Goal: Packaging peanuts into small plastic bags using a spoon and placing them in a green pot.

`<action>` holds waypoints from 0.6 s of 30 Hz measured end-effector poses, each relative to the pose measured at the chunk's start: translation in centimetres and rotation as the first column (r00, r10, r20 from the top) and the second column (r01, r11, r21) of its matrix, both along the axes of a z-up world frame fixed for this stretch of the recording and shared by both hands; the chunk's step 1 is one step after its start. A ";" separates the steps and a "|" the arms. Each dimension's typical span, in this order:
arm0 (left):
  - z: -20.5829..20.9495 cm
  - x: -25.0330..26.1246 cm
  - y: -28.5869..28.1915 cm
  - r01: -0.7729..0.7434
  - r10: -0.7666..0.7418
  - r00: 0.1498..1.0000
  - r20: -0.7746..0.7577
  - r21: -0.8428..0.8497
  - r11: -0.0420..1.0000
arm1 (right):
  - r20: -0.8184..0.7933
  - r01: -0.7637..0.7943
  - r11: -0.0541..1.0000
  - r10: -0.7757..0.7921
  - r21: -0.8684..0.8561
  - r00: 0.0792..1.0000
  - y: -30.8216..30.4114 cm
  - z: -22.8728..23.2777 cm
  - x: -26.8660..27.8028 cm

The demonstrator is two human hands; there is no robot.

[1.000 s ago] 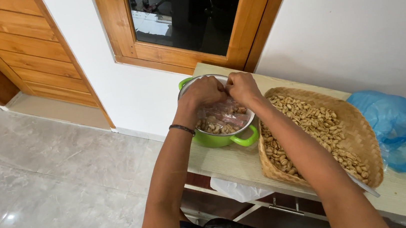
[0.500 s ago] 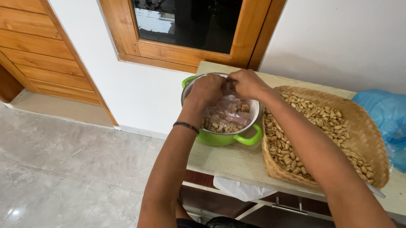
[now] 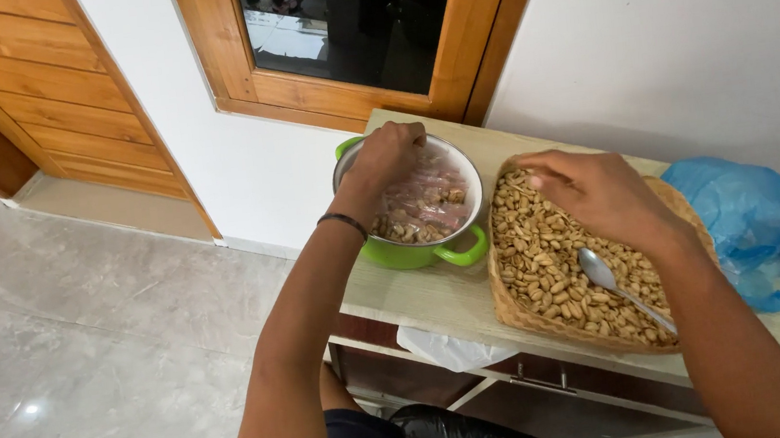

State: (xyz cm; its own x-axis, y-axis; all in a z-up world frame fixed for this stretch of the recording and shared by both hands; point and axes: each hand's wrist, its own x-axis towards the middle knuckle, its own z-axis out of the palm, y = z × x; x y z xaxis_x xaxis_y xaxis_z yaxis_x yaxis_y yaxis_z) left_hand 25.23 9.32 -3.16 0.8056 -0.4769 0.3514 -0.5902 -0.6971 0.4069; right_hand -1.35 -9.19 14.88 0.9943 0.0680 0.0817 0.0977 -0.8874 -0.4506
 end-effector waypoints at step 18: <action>9.9 -13.6 2.1 0.283 0.009 0.879 -0.478 0.535 0.796 | 0.004 0.611 0.765 -0.625 0.205 0.781 -12.0 -5.3 -20.2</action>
State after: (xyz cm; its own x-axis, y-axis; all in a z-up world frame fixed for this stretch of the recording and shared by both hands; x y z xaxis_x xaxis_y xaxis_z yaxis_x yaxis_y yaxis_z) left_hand 11.60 11.45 6.71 0.7080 -0.5855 -0.3949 -0.5593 -0.8063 0.1926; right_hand -21.53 -21.20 9.53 0.8071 -0.5823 0.0979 -0.4070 -0.6688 -0.6221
